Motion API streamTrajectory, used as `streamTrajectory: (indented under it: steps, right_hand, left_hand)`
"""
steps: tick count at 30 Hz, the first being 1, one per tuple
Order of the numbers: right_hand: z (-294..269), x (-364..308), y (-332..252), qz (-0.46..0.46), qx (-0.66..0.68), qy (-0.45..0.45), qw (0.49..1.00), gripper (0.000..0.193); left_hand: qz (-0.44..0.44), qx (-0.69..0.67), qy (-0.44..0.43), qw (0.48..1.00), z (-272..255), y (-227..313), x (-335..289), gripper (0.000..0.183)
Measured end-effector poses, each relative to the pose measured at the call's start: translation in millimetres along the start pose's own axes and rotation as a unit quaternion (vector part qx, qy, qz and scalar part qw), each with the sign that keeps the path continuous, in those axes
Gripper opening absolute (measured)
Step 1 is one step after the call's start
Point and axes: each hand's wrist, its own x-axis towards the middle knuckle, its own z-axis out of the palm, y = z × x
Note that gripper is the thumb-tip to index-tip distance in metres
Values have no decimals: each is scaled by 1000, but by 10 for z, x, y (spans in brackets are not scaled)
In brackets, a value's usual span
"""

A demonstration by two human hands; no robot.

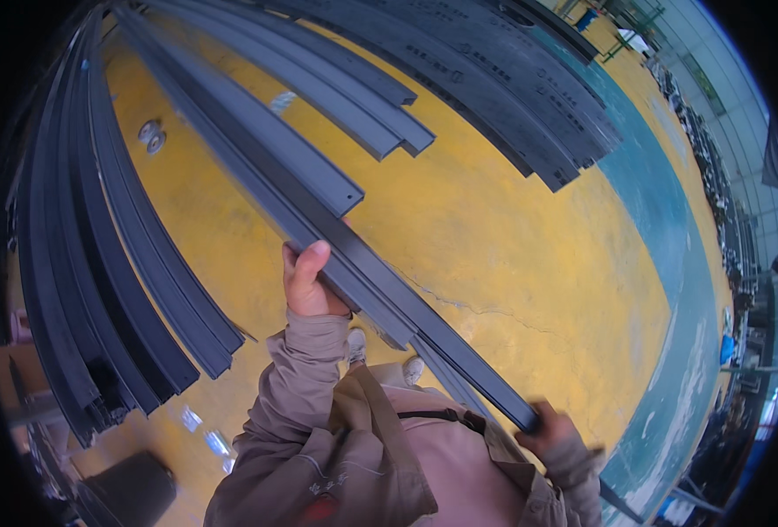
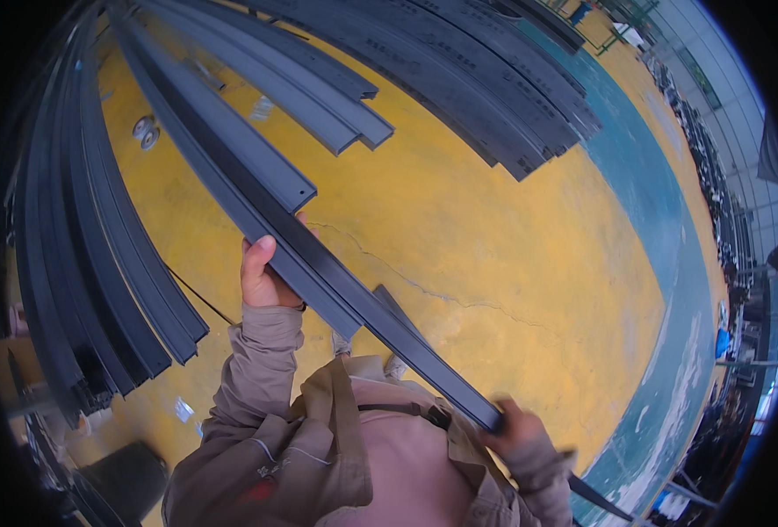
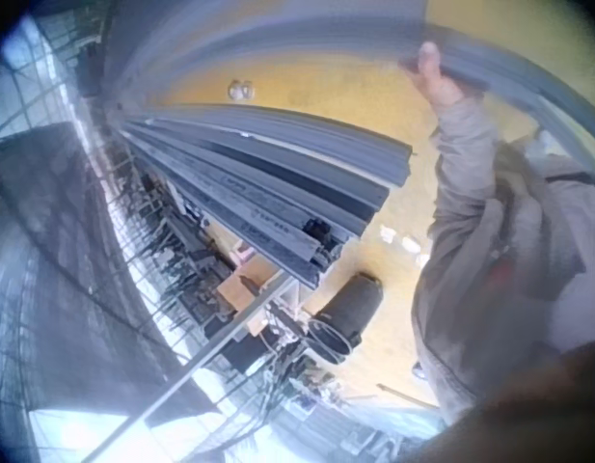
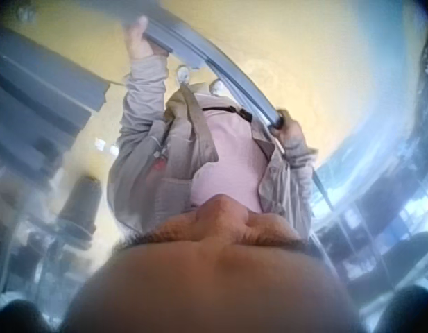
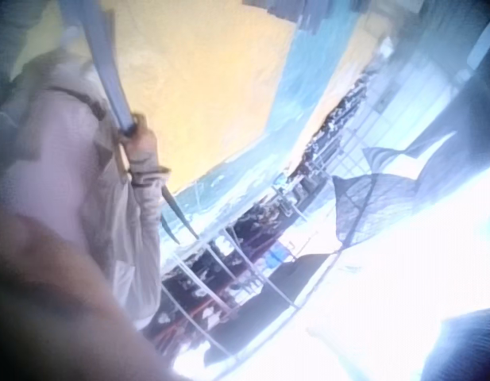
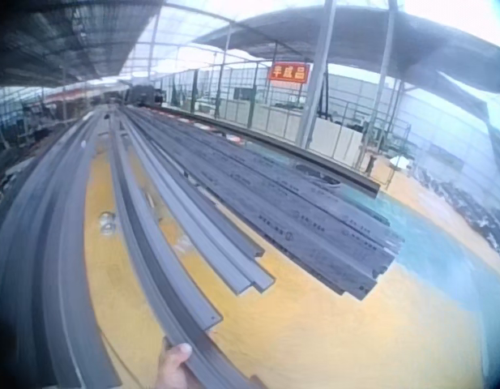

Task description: The person organizes long grey metal profiles by picking them up from the floor and placing them onto a sorting rack.

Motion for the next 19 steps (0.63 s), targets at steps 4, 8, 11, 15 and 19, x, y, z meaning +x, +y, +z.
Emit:
streamTrajectory:
  steps: [4,8,11,15,19]
  right_hand:
    - [340,-1125,1253,99,-78,152,980,14]
    - [288,-420,547,33,-103,115,987,18]
    - [247,496,-550,-48,-41,65,996,27]
    - [319,781,-958,-149,-16,128,980,45]
    - [89,593,-645,-148,-8,65,987,60]
  left_hand:
    - [-22,-14,-35,999,-23,-51,-37,48]
    - [-24,-11,-8,1000,218,-123,-123,50]
    - [-31,28,18,999,90,-180,-251,50]
    - [-28,79,40,996,42,6,-204,50]
    - [-9,152,78,985,-111,36,-133,54]
